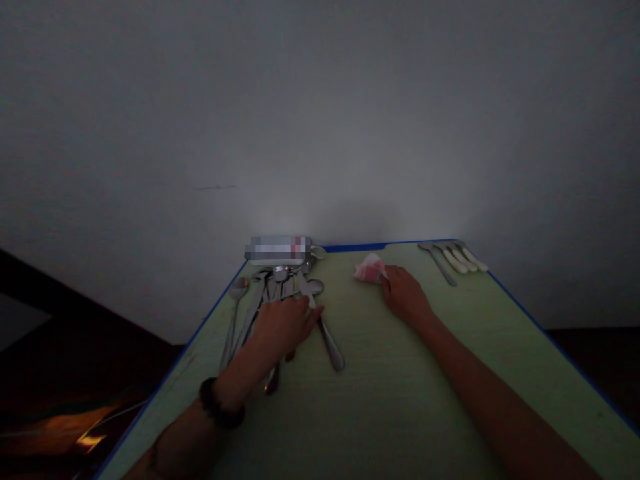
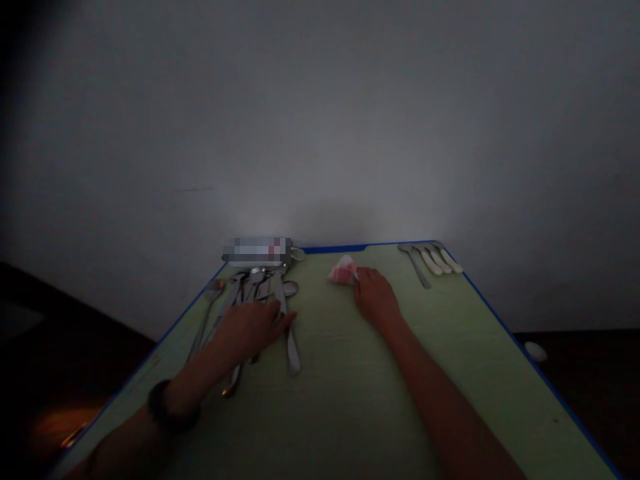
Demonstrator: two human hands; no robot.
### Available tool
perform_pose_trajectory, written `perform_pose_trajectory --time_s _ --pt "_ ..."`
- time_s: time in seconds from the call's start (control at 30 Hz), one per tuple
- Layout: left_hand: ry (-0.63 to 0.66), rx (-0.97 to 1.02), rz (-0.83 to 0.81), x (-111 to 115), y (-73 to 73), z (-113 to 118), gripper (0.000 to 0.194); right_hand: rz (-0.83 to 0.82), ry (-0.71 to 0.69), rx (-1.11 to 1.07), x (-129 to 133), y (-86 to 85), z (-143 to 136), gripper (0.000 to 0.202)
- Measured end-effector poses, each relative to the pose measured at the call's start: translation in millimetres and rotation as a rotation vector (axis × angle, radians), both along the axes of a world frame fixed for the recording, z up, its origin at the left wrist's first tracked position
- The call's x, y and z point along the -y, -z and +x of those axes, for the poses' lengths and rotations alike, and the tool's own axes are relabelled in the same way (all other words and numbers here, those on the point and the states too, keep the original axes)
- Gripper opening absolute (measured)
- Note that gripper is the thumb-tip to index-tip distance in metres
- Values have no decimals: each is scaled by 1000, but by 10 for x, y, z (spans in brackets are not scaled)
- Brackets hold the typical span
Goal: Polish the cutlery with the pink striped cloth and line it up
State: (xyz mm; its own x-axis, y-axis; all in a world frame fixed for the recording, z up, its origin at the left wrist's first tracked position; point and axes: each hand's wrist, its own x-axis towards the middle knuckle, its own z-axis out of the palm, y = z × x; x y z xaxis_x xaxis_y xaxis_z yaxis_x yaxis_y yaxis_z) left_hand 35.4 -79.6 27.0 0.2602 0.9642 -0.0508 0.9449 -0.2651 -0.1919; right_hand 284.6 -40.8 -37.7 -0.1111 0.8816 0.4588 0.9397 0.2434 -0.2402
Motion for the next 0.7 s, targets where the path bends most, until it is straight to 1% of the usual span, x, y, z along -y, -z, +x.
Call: perform_pose_trajectory --time_s 0.07,0.1,0.2,0.3,0.4,0.53,0.6,0.7 --pt "-14 36 73 -63 15 -83 49 -4 -8 -2 0 -3 0 29" --pt "-7 54 135 -97 33 -129 45 -6 -10 -2 1 -5 1 29" --pt "31 63 238 -183 126 -231 37 -4 -12 3 9 -12 3 30" --pt "95 96 241 -227 234 -250 36 2 -9 13 15 -18 7 32" --pt "122 122 237 -241 296 -240 39 -4 -6 28 18 -24 10 34" --pt "66 118 261 -273 287 -275 42 -14 1 39 24 -33 10 36" --pt "39 104 265 -298 260 -313 39 -17 1 45 21 -37 10 37" --pt "47 92 245 -326 228 -359 34 -16 6 44 8 -47 3 37"
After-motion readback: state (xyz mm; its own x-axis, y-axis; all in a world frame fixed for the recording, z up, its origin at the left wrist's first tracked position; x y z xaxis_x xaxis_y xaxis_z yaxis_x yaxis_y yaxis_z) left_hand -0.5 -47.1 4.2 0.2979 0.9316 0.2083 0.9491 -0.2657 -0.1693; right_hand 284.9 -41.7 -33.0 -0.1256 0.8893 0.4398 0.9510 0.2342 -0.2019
